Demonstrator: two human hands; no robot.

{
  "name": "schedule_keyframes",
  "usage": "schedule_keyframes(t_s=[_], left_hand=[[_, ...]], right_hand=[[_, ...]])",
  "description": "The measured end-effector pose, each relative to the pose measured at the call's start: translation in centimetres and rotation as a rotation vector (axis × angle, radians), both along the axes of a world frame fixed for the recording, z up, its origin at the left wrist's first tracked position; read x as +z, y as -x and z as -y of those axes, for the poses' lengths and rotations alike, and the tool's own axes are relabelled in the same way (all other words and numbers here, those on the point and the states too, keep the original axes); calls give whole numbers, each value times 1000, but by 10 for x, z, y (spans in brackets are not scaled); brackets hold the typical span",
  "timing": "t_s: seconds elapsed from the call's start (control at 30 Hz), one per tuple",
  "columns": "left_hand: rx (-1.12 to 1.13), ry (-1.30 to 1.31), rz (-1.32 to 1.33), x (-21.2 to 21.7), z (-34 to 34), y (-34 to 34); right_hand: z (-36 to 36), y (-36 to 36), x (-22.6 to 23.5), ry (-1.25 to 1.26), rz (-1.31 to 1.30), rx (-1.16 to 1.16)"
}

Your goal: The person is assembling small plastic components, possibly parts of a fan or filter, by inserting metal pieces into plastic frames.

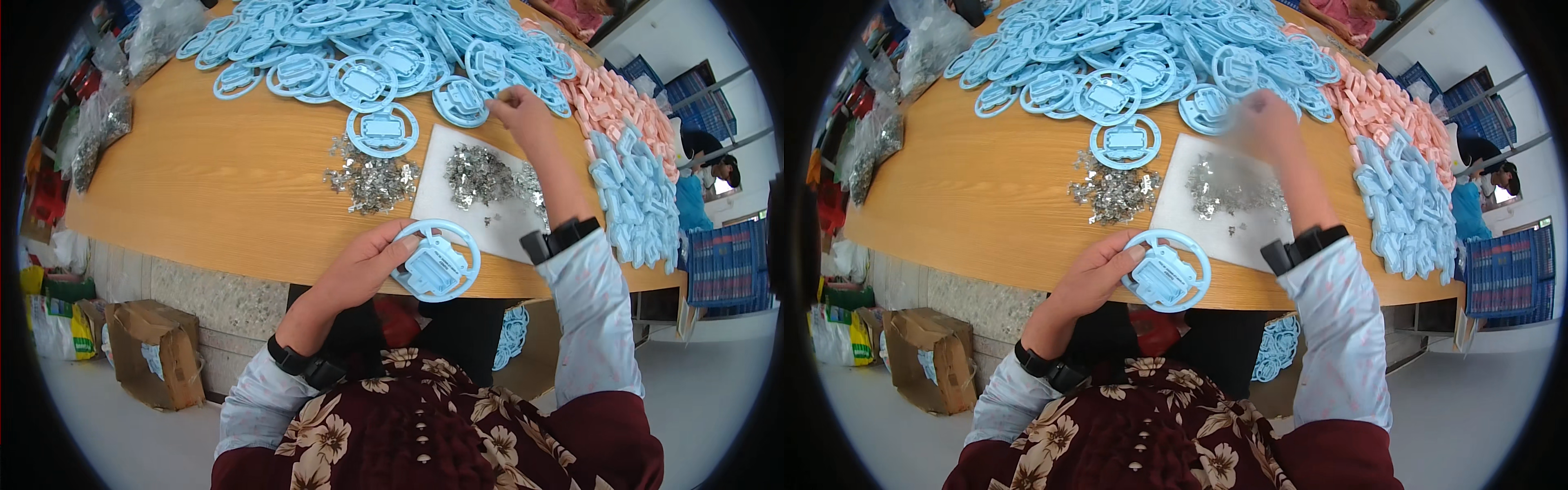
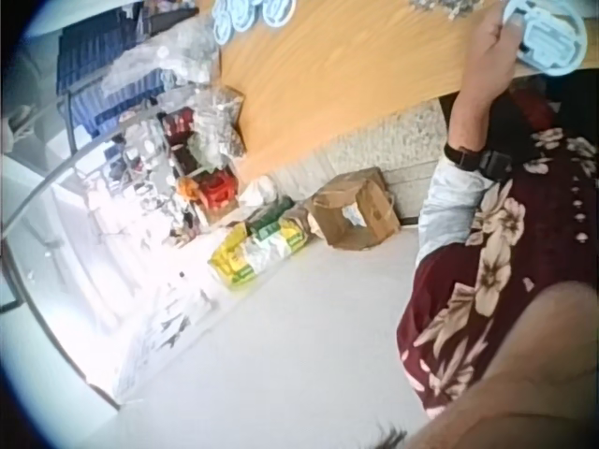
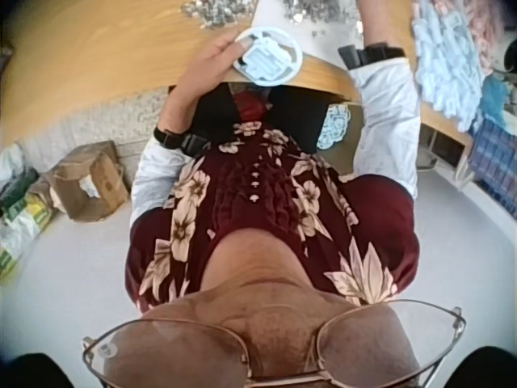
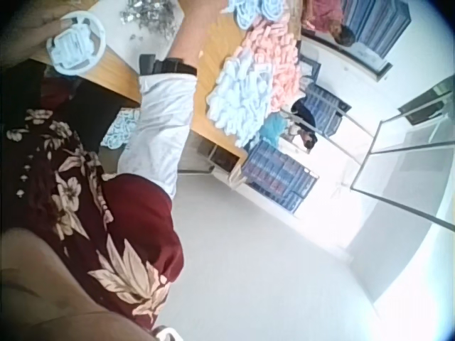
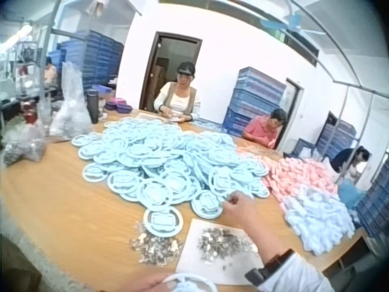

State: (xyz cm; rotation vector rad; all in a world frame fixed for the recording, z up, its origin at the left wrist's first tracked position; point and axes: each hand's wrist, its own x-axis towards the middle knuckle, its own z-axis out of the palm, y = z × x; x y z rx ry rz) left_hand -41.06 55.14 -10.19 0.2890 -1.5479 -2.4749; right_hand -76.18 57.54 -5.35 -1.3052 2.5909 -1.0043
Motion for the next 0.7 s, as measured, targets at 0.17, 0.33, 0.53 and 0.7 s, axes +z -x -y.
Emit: schedule_keyframes(t_s=[0.17, 0.33, 0.53, 0.7], left_hand=[[24, -46, -16, -4, -3, 2], [20, -15, -42, 1, -5, 4], [-20, 13, -55, 1, -2, 2], [-29, -28, -65, 6, 0, -2]], right_hand=[[11, -109, 8, -92, -334, 545], [19, -115, 9, -152, -511, 694], [49, -104, 18, 25, -156, 564], [98, -97, 20, -27, 190, 377]])
